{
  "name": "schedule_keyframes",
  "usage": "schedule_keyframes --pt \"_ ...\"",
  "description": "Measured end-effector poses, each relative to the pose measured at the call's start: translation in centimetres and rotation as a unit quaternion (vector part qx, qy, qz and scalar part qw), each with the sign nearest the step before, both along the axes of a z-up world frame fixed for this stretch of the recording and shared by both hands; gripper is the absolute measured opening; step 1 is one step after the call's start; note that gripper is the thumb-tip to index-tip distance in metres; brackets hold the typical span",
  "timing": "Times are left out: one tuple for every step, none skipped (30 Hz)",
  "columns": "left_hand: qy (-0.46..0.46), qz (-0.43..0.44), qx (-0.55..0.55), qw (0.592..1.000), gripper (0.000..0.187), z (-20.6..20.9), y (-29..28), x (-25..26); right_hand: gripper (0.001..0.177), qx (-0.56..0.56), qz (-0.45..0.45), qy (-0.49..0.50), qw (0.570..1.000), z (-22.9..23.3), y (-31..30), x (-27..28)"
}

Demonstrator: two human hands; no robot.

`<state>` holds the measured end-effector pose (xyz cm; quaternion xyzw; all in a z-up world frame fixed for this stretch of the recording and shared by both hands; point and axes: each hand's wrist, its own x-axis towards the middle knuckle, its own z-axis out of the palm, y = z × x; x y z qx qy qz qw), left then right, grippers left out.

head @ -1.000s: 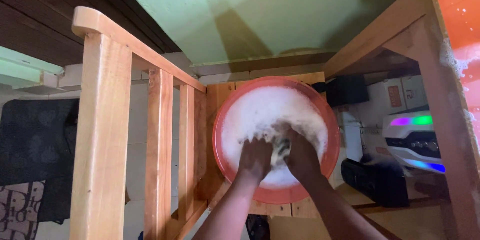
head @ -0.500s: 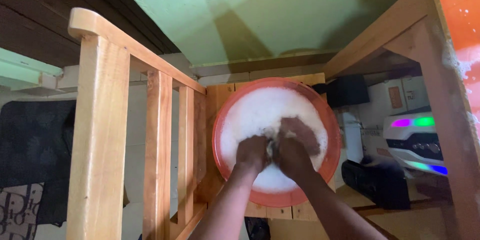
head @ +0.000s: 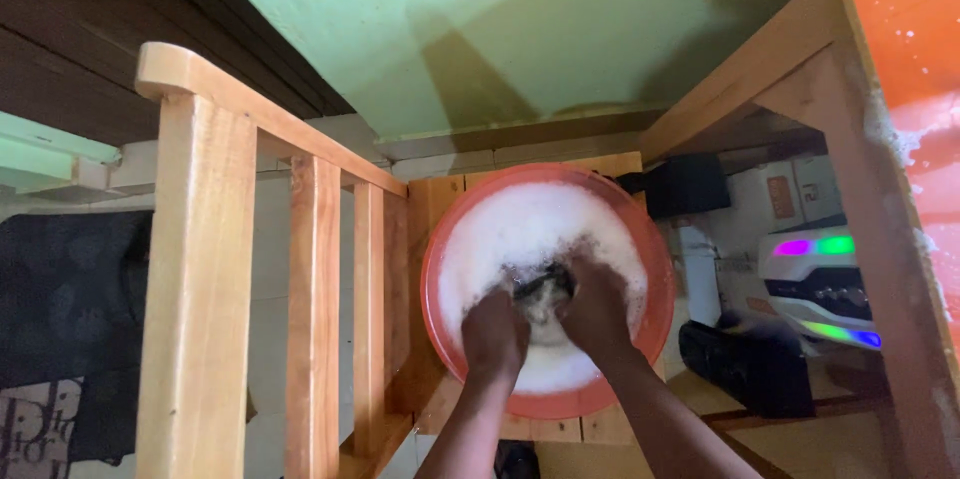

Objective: Wash a small piece of black clothing by hand using soapy water on a table and in a basin.

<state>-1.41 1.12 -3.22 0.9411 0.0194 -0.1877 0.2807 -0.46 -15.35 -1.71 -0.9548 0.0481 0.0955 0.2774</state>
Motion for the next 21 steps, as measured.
schedule_keyframes --pt "-0.001 0.0 -0.001 1.0 0.026 0.6 -0.1 0.3 0.053 -0.001 0.0 -0.001 1.0 1.3 0.5 0.2" --pt "0.0 0.0 -0.034 0.999 0.029 1.3 -0.2 0.6 0.054 -0.004 0.005 0.034 0.999 2.7 1.2 0.5" --pt "0.002 -0.001 -0.066 0.998 0.032 2.0 -0.2 1.0 0.055 -0.008 0.01 0.068 0.998 4.1 1.8 0.7" --pt "0.002 -0.002 -0.067 0.998 0.032 2.6 -0.6 1.3 0.055 -0.009 0.009 0.069 0.998 3.6 1.5 0.4" --pt "-0.01 -0.029 -0.062 0.998 0.024 3.2 -1.0 1.6 0.055 -0.003 0.038 0.041 0.998 3.1 1.2 0.2" --pt "-0.023 -0.053 -0.054 0.997 0.017 3.8 -0.9 2.0 0.056 0.007 0.069 0.011 0.998 2.6 1.3 0.1" --pt "-0.024 -0.052 -0.05 0.997 0.017 3.5 -0.8 2.1 0.056 0.01 0.07 0.01 0.997 2.2 1.7 0.4" --pt "-0.03 -0.062 -0.075 0.995 0.017 3.2 -1.2 2.0 0.053 -0.019 0.089 -0.029 0.995 2.0 1.5 0.5" --pt "-0.037 -0.072 -0.099 0.992 0.017 2.9 -1.6 2.0 0.05 -0.049 0.108 -0.067 0.991 1.8 1.3 0.7" --pt "-0.037 -0.072 -0.099 0.992 0.017 4.0 -1.5 2.2 0.05 -0.049 0.107 -0.067 0.991 2.4 1.4 0.7" --pt "-0.037 -0.074 -0.081 0.993 0.019 5.1 -1.5 2.3 0.041 -0.08 0.094 -0.048 0.991 2.9 1.5 0.8" --pt "-0.04 -0.076 -0.061 0.994 0.021 6.2 -1.3 2.6 0.032 -0.111 0.081 -0.031 0.99 3.6 1.6 1.1" --pt "-0.043 -0.076 -0.06 0.994 0.021 7.3 -1.2 2.6 0.032 -0.111 0.081 -0.034 0.99 4.8 1.9 1.3" --pt "-0.075 -0.032 -0.076 0.994 0.023 8.3 -1.2 2.6 0.028 -0.114 0.065 -0.031 0.991 6.1 2.0 1.4" --pt "-0.107 0.012 -0.092 0.99 0.024 9.4 -1.2 2.5 0.025 -0.118 0.049 -0.027 0.991 7.5 2.1 1.5" --pt "-0.107 0.012 -0.091 0.99 0.024 9.1 -1.2 2.1 0.025 -0.117 0.049 -0.027 0.991 7.9 2.2 1.1" --pt "-0.119 0.02 -0.136 0.983 0.026 8.8 -1.2 1.8 0.027 -0.111 0.015 -0.033 0.993 8.5 2.4 0.8" --pt "-0.134 0.027 -0.18 0.974 0.028 8.5 -1.3 1.6 0.029 -0.105 -0.019 -0.041 0.993 9.0 2.4 0.7" --pt "-0.136 0.028 -0.181 0.974 0.028 8.5 -1.6 1.3 0.029 -0.105 -0.018 -0.043 0.993 9.4 2.4 0.3" --pt "-0.166 0.036 -0.214 0.962 0.03 8.5 -1.8 1.1 0.027 -0.03 -0.069 -0.043 0.996 9.9 2.5 0.2" --pt "-0.195 0.043 -0.247 0.948 0.031 8.5 -2.0 0.9 0.026 0.046 -0.118 -0.042 0.991 10.3 2.5 0.0"
